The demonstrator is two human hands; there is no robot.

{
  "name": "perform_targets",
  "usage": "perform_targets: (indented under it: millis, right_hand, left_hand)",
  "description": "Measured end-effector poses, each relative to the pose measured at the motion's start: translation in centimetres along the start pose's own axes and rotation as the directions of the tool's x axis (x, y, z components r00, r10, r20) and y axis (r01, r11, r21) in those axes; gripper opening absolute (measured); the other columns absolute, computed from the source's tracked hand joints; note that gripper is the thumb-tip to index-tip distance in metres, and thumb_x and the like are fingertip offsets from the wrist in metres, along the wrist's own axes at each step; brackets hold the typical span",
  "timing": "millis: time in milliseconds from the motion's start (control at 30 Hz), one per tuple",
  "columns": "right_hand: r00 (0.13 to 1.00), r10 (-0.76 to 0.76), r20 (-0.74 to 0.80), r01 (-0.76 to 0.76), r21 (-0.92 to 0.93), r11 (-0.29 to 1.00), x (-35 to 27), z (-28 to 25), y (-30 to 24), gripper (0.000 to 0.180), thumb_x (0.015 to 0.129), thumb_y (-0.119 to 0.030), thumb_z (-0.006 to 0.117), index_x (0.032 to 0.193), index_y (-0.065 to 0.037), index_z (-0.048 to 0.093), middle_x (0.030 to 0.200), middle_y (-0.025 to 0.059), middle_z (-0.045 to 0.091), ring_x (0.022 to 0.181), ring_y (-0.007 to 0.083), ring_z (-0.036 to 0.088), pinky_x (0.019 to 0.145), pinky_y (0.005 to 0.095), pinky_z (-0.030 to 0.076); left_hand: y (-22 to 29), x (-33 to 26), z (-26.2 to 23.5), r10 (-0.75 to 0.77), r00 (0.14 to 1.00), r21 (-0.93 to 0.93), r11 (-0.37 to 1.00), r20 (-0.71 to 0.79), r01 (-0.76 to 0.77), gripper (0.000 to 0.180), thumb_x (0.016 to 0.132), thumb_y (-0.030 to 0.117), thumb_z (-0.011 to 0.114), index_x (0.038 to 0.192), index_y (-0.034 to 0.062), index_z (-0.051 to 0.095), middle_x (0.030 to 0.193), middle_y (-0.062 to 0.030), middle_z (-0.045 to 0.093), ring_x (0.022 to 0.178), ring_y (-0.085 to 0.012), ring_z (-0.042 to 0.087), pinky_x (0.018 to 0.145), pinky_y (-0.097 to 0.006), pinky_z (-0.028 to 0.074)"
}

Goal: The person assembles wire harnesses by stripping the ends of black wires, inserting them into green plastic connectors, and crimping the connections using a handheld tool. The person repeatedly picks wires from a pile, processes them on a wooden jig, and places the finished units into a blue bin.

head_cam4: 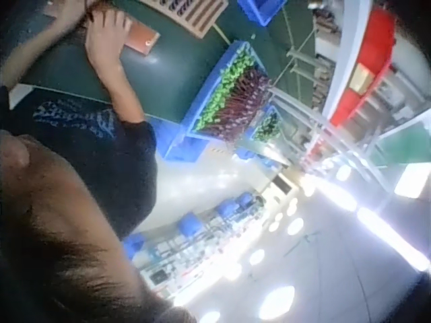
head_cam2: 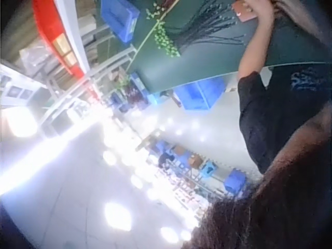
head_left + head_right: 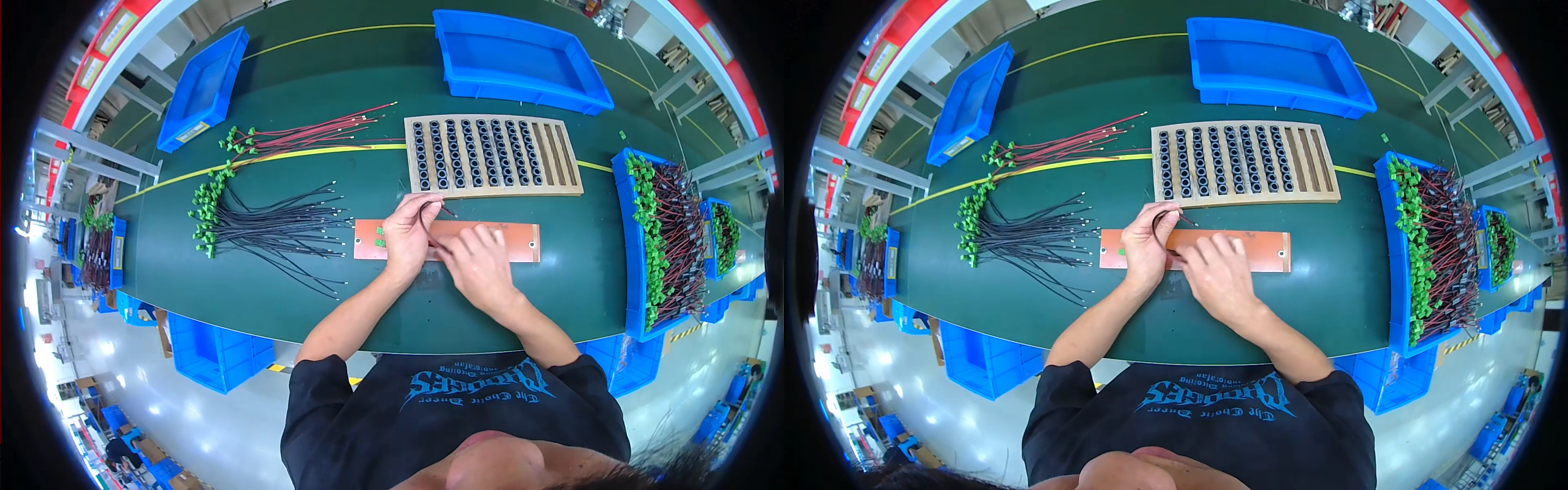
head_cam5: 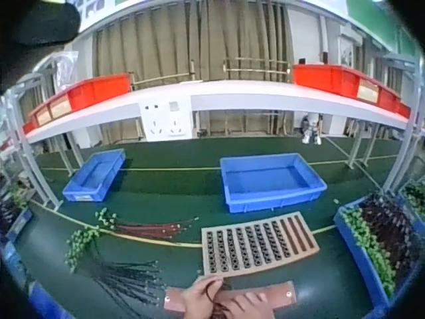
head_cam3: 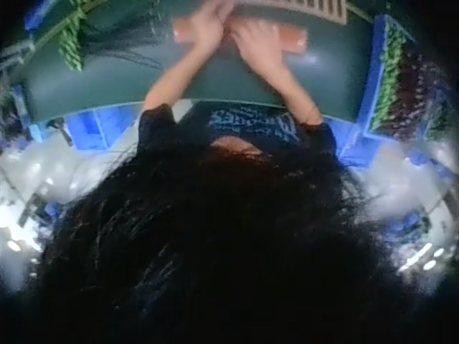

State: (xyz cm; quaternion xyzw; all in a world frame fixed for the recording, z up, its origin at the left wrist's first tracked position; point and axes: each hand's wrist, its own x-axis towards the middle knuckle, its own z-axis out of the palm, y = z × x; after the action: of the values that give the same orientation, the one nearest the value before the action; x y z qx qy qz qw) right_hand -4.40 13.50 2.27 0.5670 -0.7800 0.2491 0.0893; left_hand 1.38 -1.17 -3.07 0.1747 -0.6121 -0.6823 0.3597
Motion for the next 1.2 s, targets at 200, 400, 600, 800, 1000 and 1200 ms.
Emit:
perform_targets:
  millis: [200, 400, 600, 800, 1000, 1200]
  right_hand:
    - [0.854, 0.461, 0.241, -0.497, 0.643, 0.583, -1.1, 0.5, 4.5, 0.016, 0.099, -0.014, 0.064, 0.106, 0.000, 0.064, 0.099, 0.0096, 0.066, 0.092, 0.0215, 0.063, 0.088, 0.0365, 0.047]
    - [0.825, 0.479, 0.301, -0.471, 0.835, 0.285, -1.5, 2.0, 5.3, 0.014, 0.105, -0.013, 0.058, 0.112, -0.001, 0.055, 0.100, 0.0042, 0.064, 0.092, 0.0086, 0.059, 0.084, 0.0250, 0.047]
    - [0.830, 0.472, 0.298, -0.456, 0.849, 0.265, -1.8, 2.4, 5.5, 0.013, 0.105, -0.014, 0.058, 0.111, -0.003, 0.055, 0.101, 0.0034, 0.064, 0.092, 0.0081, 0.059, 0.085, 0.0252, 0.047]
    - [0.825, 0.476, 0.305, -0.451, 0.863, 0.228, -1.8, 2.3, 5.5, 0.014, 0.105, -0.014, 0.059, 0.110, -0.003, 0.052, 0.101, 0.0047, 0.065, 0.092, 0.0089, 0.060, 0.085, 0.0260, 0.048]
    - [0.826, 0.486, 0.286, -0.422, 0.885, 0.196, -1.6, 2.1, 5.1, 0.017, 0.104, -0.012, 0.061, 0.107, -0.003, 0.047, 0.097, 0.0100, 0.068, 0.088, 0.0128, 0.065, 0.083, 0.0278, 0.052]
    - [0.854, 0.449, 0.264, -0.394, 0.891, 0.226, -2.2, 2.5, 5.9, 0.019, 0.103, -0.012, 0.063, 0.104, -0.004, 0.046, 0.097, 0.0120, 0.069, 0.091, 0.0138, 0.068, 0.081, 0.0280, 0.053]
  left_hand:
    - [0.3, -0.5, 0.5, -0.083, 0.994, -0.136, 0.986, 0.073, 0.092, 0.016, 0.101, -0.001, 0.060, 0.116, -0.0043, 0.065, 0.109, -0.0079, 0.064, 0.090, -0.0135, 0.067, 0.083, -0.028, 0.057]
    - [0.1, -0.7, 0.2, -0.123, 0.987, -0.190, 0.972, 0.102, 0.140, 0.016, 0.101, 0.000, 0.059, 0.117, -0.0048, 0.062, 0.107, -0.0074, 0.065, 0.089, -0.0129, 0.067, 0.083, -0.028, 0.058]
    - [-0.1, -1.0, 0.1, -0.146, 0.979, -0.180, 0.969, 0.145, 0.171, 0.015, 0.100, -0.001, 0.061, 0.115, -0.0040, 0.062, 0.107, -0.0074, 0.066, 0.089, -0.0135, 0.068, 0.081, -0.029, 0.059]
    - [0.1, -1.4, -0.3, -0.155, 0.976, -0.269, 0.944, 0.151, 0.191, 0.016, 0.094, -0.008, 0.066, 0.110, -0.0041, 0.064, 0.103, -0.0098, 0.068, 0.094, -0.0168, 0.069, 0.087, -0.031, 0.060]
    - [0.4, -1.9, -1.4, -0.068, 0.978, -0.100, 0.991, 0.199, 0.089, 0.015, 0.085, -0.017, 0.068, 0.093, -0.0034, 0.070, 0.099, -0.0122, 0.069, 0.099, -0.0198, 0.069, 0.089, -0.032, 0.060]
    - [0.1, -2.0, -1.2, 0.037, 0.963, 0.031, 0.998, 0.268, -0.047, 0.018, 0.080, -0.018, 0.067, 0.089, -0.0027, 0.073, 0.099, -0.0139, 0.072, 0.095, -0.0227, 0.071, 0.085, -0.033, 0.060]
